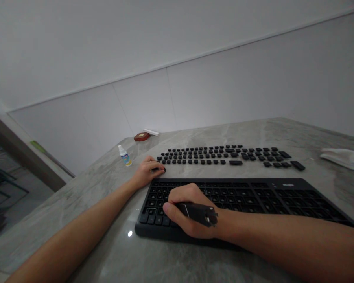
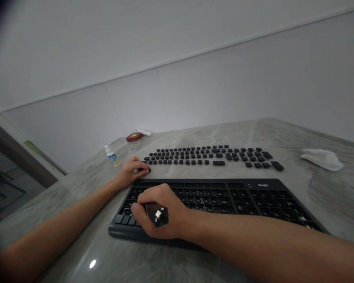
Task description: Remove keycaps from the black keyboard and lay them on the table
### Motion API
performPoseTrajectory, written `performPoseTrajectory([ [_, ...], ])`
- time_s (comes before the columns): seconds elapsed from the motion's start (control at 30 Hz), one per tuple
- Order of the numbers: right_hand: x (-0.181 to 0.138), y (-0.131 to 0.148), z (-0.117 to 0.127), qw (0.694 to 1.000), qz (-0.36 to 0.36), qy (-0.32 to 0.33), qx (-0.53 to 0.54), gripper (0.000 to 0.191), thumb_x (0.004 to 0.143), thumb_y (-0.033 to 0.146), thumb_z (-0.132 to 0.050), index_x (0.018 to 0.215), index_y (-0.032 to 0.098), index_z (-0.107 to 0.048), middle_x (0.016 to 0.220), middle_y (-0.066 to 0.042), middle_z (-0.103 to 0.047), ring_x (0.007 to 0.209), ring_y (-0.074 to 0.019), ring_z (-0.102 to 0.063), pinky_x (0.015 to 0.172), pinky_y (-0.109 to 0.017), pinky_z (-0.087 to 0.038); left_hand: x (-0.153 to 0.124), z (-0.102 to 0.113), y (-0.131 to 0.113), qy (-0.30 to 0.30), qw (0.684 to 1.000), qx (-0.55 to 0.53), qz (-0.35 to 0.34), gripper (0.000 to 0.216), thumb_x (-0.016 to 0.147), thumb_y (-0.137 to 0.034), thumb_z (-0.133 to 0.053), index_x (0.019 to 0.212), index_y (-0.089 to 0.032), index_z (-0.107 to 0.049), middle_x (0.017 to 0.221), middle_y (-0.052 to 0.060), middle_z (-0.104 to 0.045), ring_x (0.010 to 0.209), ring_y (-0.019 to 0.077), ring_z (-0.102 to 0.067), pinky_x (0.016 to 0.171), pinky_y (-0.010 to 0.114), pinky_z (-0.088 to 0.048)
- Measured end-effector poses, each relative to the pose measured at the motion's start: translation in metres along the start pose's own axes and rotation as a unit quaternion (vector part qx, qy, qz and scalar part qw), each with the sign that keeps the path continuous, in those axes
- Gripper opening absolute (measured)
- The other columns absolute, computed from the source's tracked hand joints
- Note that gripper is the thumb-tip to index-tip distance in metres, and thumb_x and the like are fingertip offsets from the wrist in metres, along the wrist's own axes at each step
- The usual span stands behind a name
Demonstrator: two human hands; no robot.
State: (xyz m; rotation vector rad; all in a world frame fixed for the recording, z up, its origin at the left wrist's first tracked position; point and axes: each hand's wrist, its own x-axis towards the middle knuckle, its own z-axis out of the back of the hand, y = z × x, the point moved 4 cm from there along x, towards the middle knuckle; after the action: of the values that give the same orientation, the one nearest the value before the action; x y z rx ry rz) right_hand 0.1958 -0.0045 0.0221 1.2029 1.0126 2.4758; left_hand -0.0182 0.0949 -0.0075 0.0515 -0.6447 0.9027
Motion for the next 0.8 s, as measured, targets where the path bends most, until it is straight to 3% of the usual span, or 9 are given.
performPoseTrajectory([
  [0.23,-0.001,0.000,0.000,1.000,0.027,0.005,-0.013,0.034,0.086,0.018,-0.051,0.055,0.019,-0.036,0.052,0.005,-0.041,0.049,-0.0082,-0.039,0.052,-0.024,-0.032,0.007,-0.004,0.004,0.025,0.999,0.027,-0.040,0.013,0.092,-0.031,-0.063,0.087,-0.023,-0.072,0.092,0.002,-0.076,0.084,0.0195,-0.062,0.088,0.040,-0.047],
  [0.63,-0.002,0.003,0.001,0.998,0.059,0.004,-0.009,0.032,0.085,0.016,-0.052,0.056,0.019,-0.038,0.053,0.004,-0.044,0.051,-0.0086,-0.043,0.053,-0.023,-0.034,0.003,-0.005,0.016,0.004,0.996,0.091,0.007,0.005,0.086,-0.026,-0.070,0.084,-0.022,-0.072,0.085,0.002,-0.070,0.090,0.0220,-0.055,0.083,0.035,-0.048],
  [0.8,-0.002,0.003,-0.001,0.998,0.063,0.012,-0.013,0.034,0.085,0.016,-0.052,0.055,0.019,-0.037,0.053,0.004,-0.044,0.051,-0.0089,-0.042,0.052,-0.023,-0.035,0.002,-0.003,0.015,0.005,0.995,0.096,0.021,0.011,0.087,-0.027,-0.068,0.095,-0.022,-0.072,0.088,0.003,-0.066,0.092,0.0225,-0.056,0.085,0.035,-0.049],
])
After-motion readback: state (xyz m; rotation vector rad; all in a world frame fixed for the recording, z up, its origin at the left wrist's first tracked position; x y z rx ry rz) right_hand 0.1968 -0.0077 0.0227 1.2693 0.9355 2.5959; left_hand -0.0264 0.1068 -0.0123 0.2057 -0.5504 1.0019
